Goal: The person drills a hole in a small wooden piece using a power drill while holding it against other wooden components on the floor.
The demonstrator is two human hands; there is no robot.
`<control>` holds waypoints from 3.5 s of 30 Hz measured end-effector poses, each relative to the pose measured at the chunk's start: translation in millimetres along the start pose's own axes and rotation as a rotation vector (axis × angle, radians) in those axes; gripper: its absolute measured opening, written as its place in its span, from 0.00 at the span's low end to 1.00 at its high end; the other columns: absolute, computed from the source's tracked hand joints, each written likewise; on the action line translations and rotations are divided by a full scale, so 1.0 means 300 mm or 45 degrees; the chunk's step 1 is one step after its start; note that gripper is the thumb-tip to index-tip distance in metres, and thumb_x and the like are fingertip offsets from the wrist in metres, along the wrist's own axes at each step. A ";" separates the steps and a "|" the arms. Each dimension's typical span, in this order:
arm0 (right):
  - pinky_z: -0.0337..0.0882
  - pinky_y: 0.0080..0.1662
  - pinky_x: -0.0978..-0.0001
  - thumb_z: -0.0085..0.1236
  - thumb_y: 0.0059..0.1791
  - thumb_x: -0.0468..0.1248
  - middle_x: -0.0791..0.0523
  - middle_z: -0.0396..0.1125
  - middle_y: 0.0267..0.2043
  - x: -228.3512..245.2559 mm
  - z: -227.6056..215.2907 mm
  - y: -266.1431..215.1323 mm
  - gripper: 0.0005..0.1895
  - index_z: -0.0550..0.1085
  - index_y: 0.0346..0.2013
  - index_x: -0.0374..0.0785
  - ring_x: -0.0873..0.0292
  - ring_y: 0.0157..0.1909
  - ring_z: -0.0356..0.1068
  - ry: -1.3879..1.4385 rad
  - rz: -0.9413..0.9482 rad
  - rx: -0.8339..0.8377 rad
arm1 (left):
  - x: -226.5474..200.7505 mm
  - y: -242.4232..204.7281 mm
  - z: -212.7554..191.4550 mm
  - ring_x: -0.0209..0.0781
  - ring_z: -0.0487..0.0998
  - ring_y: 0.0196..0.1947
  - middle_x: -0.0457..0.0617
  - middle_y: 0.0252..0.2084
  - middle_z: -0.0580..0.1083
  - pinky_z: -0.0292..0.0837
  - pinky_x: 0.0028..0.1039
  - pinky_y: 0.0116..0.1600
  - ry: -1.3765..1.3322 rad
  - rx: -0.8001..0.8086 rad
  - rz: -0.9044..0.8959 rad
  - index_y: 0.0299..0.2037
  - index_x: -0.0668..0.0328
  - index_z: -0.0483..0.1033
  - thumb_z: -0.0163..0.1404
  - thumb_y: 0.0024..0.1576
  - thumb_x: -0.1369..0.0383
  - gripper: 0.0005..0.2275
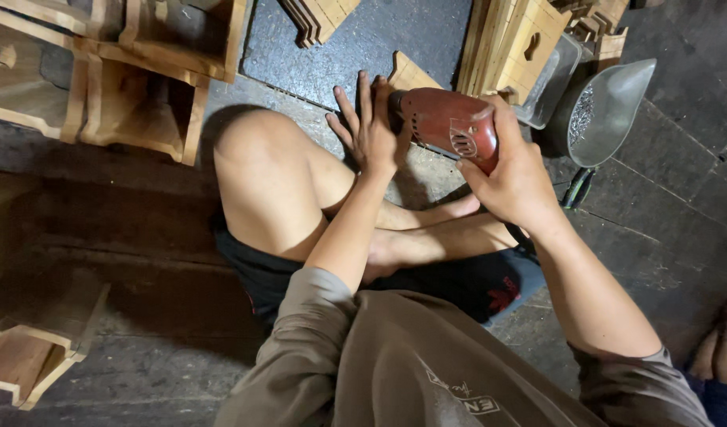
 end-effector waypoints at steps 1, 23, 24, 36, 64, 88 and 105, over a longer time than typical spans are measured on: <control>0.66 0.48 0.55 0.56 0.44 0.37 0.48 0.72 0.47 0.003 -0.003 -0.002 0.42 0.53 0.71 0.50 0.31 0.44 0.70 0.002 -0.003 -0.006 | 0.001 -0.002 -0.014 0.58 0.30 0.81 0.31 0.80 0.38 0.19 0.62 0.77 0.000 -0.006 0.005 0.76 0.22 0.55 0.43 0.60 0.39 0.31; 0.65 0.56 0.63 0.60 0.46 0.34 0.53 0.68 0.57 -0.211 -0.011 -0.109 0.38 0.59 0.70 0.36 0.57 0.55 0.66 0.272 -0.205 -0.230 | -0.008 -0.001 -0.059 0.62 0.28 0.80 0.34 0.81 0.40 0.28 0.69 0.74 -0.024 0.064 0.095 0.78 0.35 0.51 0.57 0.56 0.54 0.39; 0.65 0.56 0.65 0.60 0.46 0.34 0.53 0.67 0.56 -0.213 -0.012 -0.107 0.38 0.60 0.70 0.35 0.58 0.54 0.66 0.280 -0.209 -0.238 | -0.009 0.001 -0.061 0.62 0.28 0.80 0.33 0.81 0.40 0.28 0.68 0.75 -0.004 0.065 0.085 0.78 0.34 0.51 0.57 0.56 0.53 0.39; 0.66 0.50 0.53 0.57 0.43 0.36 0.46 0.72 0.53 -0.111 -0.020 -0.087 0.44 0.53 0.73 0.52 0.33 0.48 0.72 0.014 0.075 -0.026 | -0.028 -0.004 -0.089 0.61 0.25 0.79 0.33 0.81 0.34 0.22 0.65 0.75 0.065 0.208 0.045 0.79 0.34 0.46 0.61 0.49 0.64 0.47; 0.64 0.57 0.36 0.69 0.41 0.30 0.32 0.66 0.55 -0.385 -0.121 -0.370 0.40 0.68 0.68 0.34 0.28 0.57 0.67 0.430 -0.088 -0.611 | -0.202 0.101 -0.144 0.46 0.46 0.74 0.35 0.74 0.54 0.21 0.85 0.67 0.737 0.578 0.803 0.72 0.34 0.53 0.52 0.51 0.54 0.36; 0.66 0.58 0.47 0.70 0.42 0.29 0.39 0.67 0.56 -0.490 0.080 -0.222 0.40 0.67 0.68 0.36 0.39 0.57 0.70 0.599 -0.121 -0.563 | -0.124 -0.023 -0.146 0.51 0.25 0.80 0.49 0.82 0.33 0.16 0.81 0.67 0.339 0.477 0.297 0.79 0.39 0.37 0.49 0.60 0.42 0.42; 0.67 0.48 0.50 0.59 0.44 0.36 0.48 0.70 0.57 -0.283 0.009 -0.190 0.43 0.53 0.71 0.50 0.33 0.54 0.71 0.155 0.076 -0.088 | -0.164 -0.027 -0.189 0.55 0.17 0.78 0.51 0.79 0.21 0.16 0.80 0.66 0.466 0.700 0.209 0.79 0.44 0.24 0.56 0.58 0.50 0.50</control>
Point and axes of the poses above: each hand's wrist, its own y-axis towards the middle knuckle, its own z-axis out of the palm, x = y × z, the point moved 6 cm from there along y, towards the middle knuckle
